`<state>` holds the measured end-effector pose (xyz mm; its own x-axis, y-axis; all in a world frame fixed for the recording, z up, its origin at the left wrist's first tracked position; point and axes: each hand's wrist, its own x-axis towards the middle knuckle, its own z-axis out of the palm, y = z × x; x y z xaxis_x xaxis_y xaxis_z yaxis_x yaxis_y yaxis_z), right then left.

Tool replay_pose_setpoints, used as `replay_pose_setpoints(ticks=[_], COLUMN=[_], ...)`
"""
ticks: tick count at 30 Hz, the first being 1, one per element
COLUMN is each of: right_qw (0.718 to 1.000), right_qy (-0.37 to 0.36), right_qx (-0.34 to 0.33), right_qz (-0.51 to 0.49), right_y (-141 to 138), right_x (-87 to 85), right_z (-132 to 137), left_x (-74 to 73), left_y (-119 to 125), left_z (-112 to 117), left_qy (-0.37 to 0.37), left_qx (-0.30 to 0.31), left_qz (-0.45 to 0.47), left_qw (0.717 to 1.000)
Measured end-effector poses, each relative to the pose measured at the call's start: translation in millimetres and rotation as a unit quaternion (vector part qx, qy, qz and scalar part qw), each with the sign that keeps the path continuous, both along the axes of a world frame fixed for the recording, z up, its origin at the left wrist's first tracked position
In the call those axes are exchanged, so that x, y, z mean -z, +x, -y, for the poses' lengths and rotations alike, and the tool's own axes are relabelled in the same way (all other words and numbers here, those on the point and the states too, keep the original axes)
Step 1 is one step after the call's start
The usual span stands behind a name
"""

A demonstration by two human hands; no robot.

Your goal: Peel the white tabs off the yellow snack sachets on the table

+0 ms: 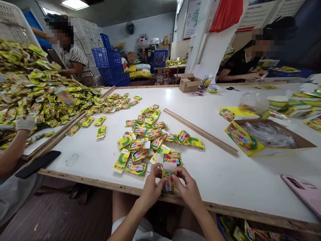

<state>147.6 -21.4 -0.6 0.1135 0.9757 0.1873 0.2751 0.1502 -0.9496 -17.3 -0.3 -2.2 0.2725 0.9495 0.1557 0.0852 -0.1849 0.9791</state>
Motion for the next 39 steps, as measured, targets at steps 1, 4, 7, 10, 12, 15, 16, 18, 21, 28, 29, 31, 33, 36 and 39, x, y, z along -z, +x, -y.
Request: replay_pose_setpoints(ticks=[1, 4, 7, 10, 12, 15, 16, 18, 21, 28, 29, 31, 33, 36, 39], right_qw=[1.000, 1.000, 1.000, 1.000, 1.000, 1.000, 1.000, 1.000, 1.000, 0.998, 0.997, 0.996, 0.995, 0.995, 0.996], right_qy=[0.003, 0.006, -0.005, -0.011, -0.012, -0.016, -0.015, -0.003, 0.022, 0.042, 0.048, 0.060, 0.066, 0.063, 0.039], right_qx=[0.007, 0.016, 0.017, 0.012, 0.006, -0.006, -0.009, -0.011, 0.019, 0.019, 0.016, 0.015, 0.020, 0.033, 0.046], right_qz=[0.002, -0.010, -0.024, -0.026, -0.025, -0.010, -0.002, 0.011, -0.006, 0.040, 0.054, 0.064, 0.065, 0.066, 0.073], right_y=[0.8, 2.0, 1.8, 1.6, 2.3, 3.4, 3.1, 0.9, -4.4, -6.6, -6.5, -7.1, -8.6, -10.7, -11.7], right_x=[-1.1, -1.9, -0.8, -1.4, -3.1, -5.7, -6.0, -5.2, -1.1, -1.2, -3.0, -6.4, -9.2, -12.4, -16.1], right_z=[-0.4, -0.1, 0.4, -0.6, -2.2, -4.7, -5.3, -6.0, -5.1, -0.9, -0.5, -0.1, 0.3, 0.2, -1.6], left_x=[0.6, 1.4, 2.2, 2.6, 0.4, -7.9, -10.9, -14.8, -12.6, -6.0, -7.5, -10.7, -12.3, -12.1, -12.3], left_y=[0.5, 0.5, -0.6, -2.7, -4.6, -6.0, -5.6, -3.2, 2.1, 0.6, -0.4, -0.9, 0.7, 4.7, 7.7], left_z=[0.1, 0.1, 1.0, 2.6, 2.4, -2.1, -4.5, -9.7, -15.5, -16.3, -15.9, -14.7, -13.4, -12.1, -12.5], left_qy=[-0.002, 0.001, 0.008, 0.022, 0.030, 0.040, 0.049, 0.061, 0.021, 0.009, 0.030, 0.062, 0.071, 0.060, 0.045], left_qx=[-0.010, -0.018, -0.011, -0.015, -0.012, -0.003, -0.002, 0.000, 0.008, 0.034, 0.029, 0.017, -0.002, -0.031, -0.036], left_qz=[0.014, 0.018, 0.007, -0.011, -0.027, -0.038, -0.036, -0.022, 0.057, 0.076, 0.056, 0.030, 0.014, -0.002, -0.006], left_qw=[1.000, 1.000, 1.000, 1.000, 0.999, 0.998, 0.998, 0.998, 0.998, 0.997, 0.998, 0.997, 0.997, 0.998, 0.998])
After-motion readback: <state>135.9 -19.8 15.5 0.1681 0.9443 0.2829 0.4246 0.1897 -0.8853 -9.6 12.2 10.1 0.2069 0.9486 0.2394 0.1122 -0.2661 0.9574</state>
